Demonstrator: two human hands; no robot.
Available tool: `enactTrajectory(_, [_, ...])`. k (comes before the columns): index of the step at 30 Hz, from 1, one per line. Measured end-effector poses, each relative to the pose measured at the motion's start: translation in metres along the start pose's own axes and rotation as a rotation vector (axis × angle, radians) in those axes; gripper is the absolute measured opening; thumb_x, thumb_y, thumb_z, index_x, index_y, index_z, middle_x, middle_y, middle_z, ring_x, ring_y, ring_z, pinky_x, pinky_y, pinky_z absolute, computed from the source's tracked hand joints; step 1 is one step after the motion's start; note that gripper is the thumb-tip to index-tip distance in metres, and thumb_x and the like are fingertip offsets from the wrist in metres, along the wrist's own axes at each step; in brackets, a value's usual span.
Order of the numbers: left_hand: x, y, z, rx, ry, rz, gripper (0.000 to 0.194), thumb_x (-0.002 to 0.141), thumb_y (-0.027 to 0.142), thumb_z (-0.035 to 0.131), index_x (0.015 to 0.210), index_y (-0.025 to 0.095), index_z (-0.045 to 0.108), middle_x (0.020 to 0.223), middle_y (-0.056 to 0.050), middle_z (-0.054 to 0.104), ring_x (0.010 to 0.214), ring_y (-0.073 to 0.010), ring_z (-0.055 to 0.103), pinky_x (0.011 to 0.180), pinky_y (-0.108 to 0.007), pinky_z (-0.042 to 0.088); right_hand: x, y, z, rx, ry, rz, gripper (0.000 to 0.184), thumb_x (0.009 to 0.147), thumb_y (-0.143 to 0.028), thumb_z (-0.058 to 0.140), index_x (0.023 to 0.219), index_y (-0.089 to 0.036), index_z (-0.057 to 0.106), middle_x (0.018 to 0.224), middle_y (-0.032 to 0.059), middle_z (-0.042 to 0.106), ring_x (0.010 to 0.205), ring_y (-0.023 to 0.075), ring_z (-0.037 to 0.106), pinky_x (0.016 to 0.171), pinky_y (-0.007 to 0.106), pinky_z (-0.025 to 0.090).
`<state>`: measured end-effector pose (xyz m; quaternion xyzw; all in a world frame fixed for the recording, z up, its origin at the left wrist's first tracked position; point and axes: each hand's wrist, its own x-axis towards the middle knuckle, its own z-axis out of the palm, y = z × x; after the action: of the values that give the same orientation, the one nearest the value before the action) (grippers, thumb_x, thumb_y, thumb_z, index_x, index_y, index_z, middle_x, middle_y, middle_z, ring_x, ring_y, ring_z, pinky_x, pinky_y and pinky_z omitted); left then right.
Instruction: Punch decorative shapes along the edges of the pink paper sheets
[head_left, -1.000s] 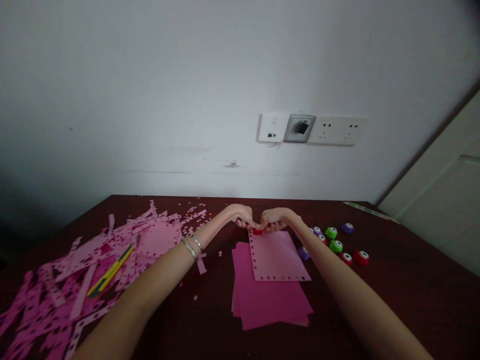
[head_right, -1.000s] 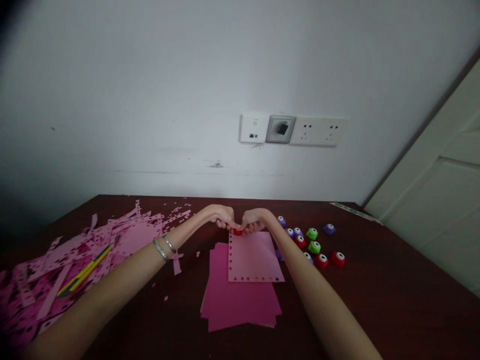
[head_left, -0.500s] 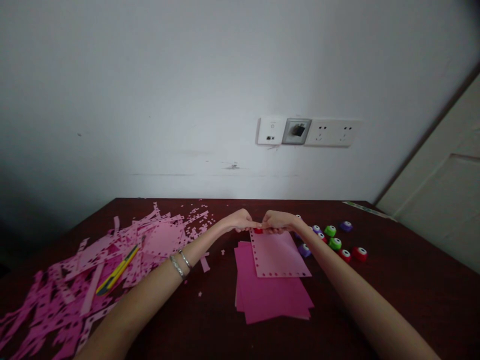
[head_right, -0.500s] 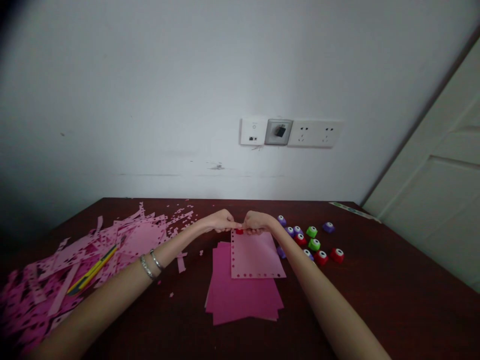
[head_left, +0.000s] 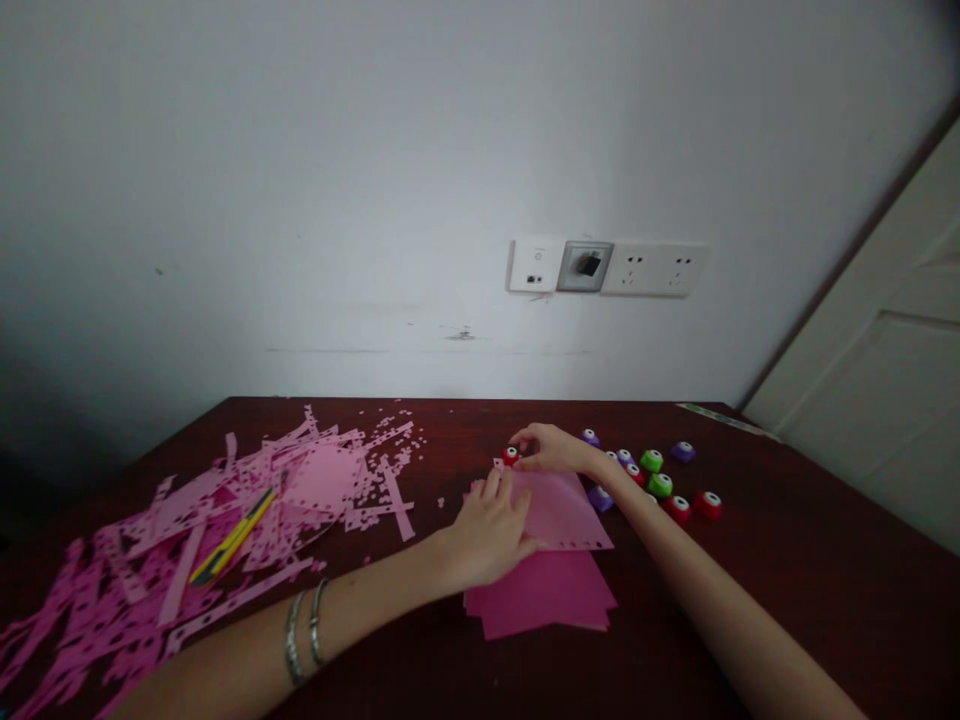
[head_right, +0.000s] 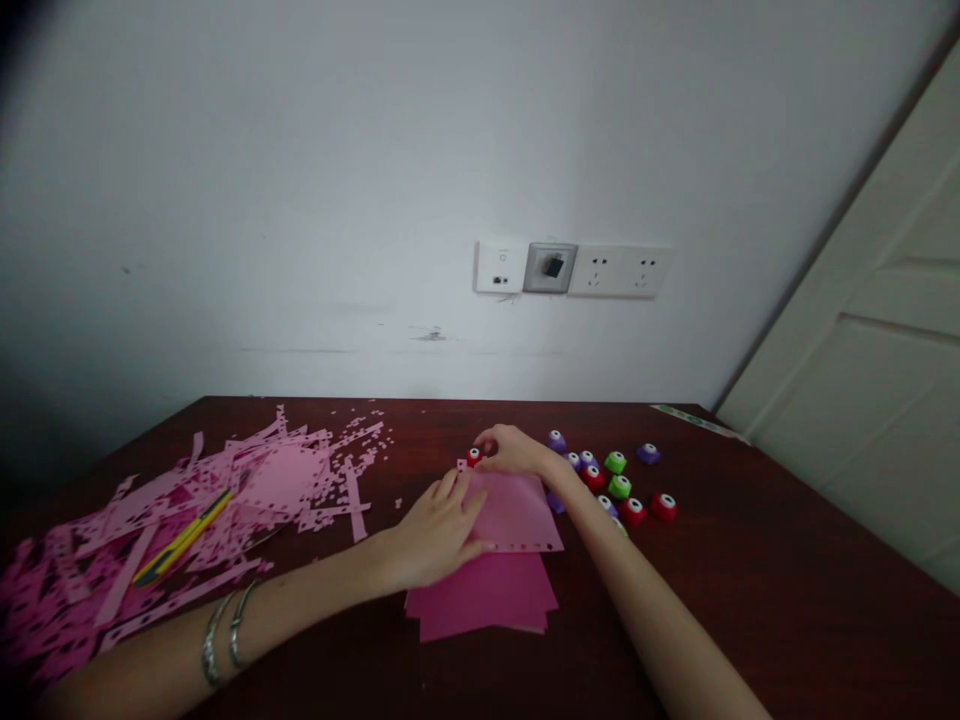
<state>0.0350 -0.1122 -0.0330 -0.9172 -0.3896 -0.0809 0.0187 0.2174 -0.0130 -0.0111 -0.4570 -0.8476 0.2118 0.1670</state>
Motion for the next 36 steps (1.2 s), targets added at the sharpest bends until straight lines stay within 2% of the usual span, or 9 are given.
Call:
enactTrajectory(5, [-0.005, 0.0, 0.007, -0.104, -0.178, -0.023, 0.075, 0.082, 0.066, 0.019, 0.137, 0.014, 0.025, 0.141, -0.021, 0.023, 0.13, -0.0389, 0.014, 0.1, -0.053, 0.019, 0.002, 0.002, 0.011, -0.055, 0.017, -0.081, 0.028, 0.069, -0.018, 0.059, 0.095, -0.014, 0.067, 0.083, 0.0061, 0.066, 0.073, 0.016, 0.058, 0.066, 0.026, 0.043])
enactTrajectory(12, [-0.006, -0.005, 0.004, -0.154, -0.229, -0.029, 0.076, 0.081, 0.067, 0.018, 0.139, 0.017, 0.019, 0.144, -0.02, 0.017, 0.132, -0.0387, 0.007, 0.102, -0.055, 0.012, 0.002, 0.009, 0.008, -0.075, 0.069, -0.042, 0.024, 0.07, -0.025, 0.062, 0.091, -0.014, 0.067, 0.086, 0.0078, 0.064, 0.074, 0.0171, 0.057, 0.069, 0.027, 0.042])
enactTrajectory(17, [-0.006, -0.003, -0.006, -0.193, -0.312, -0.044, 0.077, 0.081, 0.066, 0.022, 0.139, 0.015, 0.019, 0.145, -0.021, 0.012, 0.131, -0.0405, 0.004, 0.101, -0.057, 0.011, -0.003, 0.013, -0.008, -0.069, 0.104, 0.052, 0.028, 0.071, -0.032, 0.063, 0.091, -0.013, 0.067, 0.089, 0.0082, 0.064, 0.078, 0.0181, 0.056, 0.071, 0.027, 0.043])
enactTrajectory(24, [-0.006, -0.003, -0.013, -0.212, -0.356, -0.047, 0.077, 0.081, 0.065, 0.023, 0.14, 0.016, 0.017, 0.146, -0.02, 0.008, 0.131, -0.0418, 0.003, 0.1, -0.059, 0.011, -0.017, 0.004, -0.047, -0.097, 0.208, 0.103, 0.027, 0.073, -0.036, 0.061, 0.089, -0.014, 0.067, 0.086, 0.0075, 0.064, 0.076, 0.0177, 0.054, 0.072, 0.028, 0.042])
enactTrajectory(27, [-0.005, -0.003, -0.012, -0.205, -0.363, -0.044, 0.078, 0.081, 0.066, 0.023, 0.14, 0.015, 0.016, 0.146, -0.02, 0.008, 0.131, -0.0424, 0.004, 0.099, -0.06, 0.011, -0.031, 0.0, -0.059, -0.136, 0.264, 0.114, 0.033, 0.073, -0.04, 0.061, 0.09, -0.013, 0.066, 0.085, 0.008, 0.062, 0.074, 0.0179, 0.054, 0.07, 0.028, 0.042])
enactTrajectory(29, [-0.005, -0.003, -0.012, -0.207, -0.369, -0.042, 0.079, 0.081, 0.066, 0.022, 0.141, 0.016, 0.015, 0.146, -0.02, 0.006, 0.131, -0.0425, 0.003, 0.099, -0.061, 0.011, -0.044, -0.001, -0.062, -0.152, 0.256, 0.118, 0.035, 0.072, -0.043, 0.06, 0.09, -0.014, 0.066, 0.084, 0.0074, 0.062, 0.072, 0.0175, 0.054, 0.068, 0.028, 0.042])
enactTrajectory(36, [-0.004, -0.002, -0.018, -0.218, -0.431, -0.053, 0.081, 0.08, 0.067, 0.021, 0.142, 0.015, 0.009, 0.146, -0.019, 0.0, 0.131, -0.0419, -0.001, 0.1, -0.061, 0.009, -0.116, -0.002, -0.055, -0.21, 0.224, 0.211, 0.032, 0.072, -0.045, 0.058, 0.088, -0.018, 0.065, 0.092, 0.0067, 0.062, 0.079, 0.019, 0.056, 0.071, 0.028, 0.043])
